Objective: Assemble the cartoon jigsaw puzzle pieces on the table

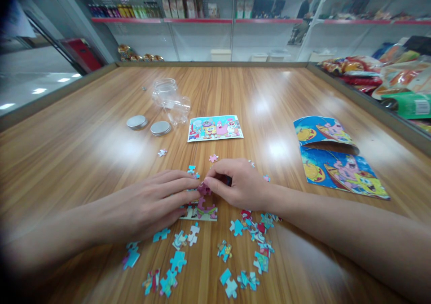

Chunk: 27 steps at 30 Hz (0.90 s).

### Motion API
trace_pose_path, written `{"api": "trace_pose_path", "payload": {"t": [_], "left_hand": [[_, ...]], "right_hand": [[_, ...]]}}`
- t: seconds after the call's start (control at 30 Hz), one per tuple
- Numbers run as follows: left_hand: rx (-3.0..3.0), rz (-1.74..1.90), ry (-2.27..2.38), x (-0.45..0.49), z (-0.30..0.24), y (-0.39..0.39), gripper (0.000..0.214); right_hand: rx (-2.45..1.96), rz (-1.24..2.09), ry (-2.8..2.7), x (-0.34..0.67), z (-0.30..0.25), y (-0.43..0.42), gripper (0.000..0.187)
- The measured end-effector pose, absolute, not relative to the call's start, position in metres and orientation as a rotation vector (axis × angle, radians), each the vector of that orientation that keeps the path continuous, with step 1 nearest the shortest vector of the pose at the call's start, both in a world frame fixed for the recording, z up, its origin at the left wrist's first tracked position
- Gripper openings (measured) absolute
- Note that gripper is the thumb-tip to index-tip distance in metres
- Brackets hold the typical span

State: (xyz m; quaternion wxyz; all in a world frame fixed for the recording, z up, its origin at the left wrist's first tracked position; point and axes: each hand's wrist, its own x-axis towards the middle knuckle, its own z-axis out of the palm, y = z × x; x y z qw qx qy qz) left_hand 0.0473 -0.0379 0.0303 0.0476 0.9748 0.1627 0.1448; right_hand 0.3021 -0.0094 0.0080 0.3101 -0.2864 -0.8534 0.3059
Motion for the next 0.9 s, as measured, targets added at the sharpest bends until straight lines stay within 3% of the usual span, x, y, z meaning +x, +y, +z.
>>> {"api": "trace_pose_path", "payload": {"t": [0.9], "left_hand": [[2.878, 0.310, 0.586, 0.0503, 0.0265, -0.0418, 0.026]], "right_hand": [[-0.675, 0.801, -2.341, 0.3020, 0.0091, -0.0087, 0.013]]}}
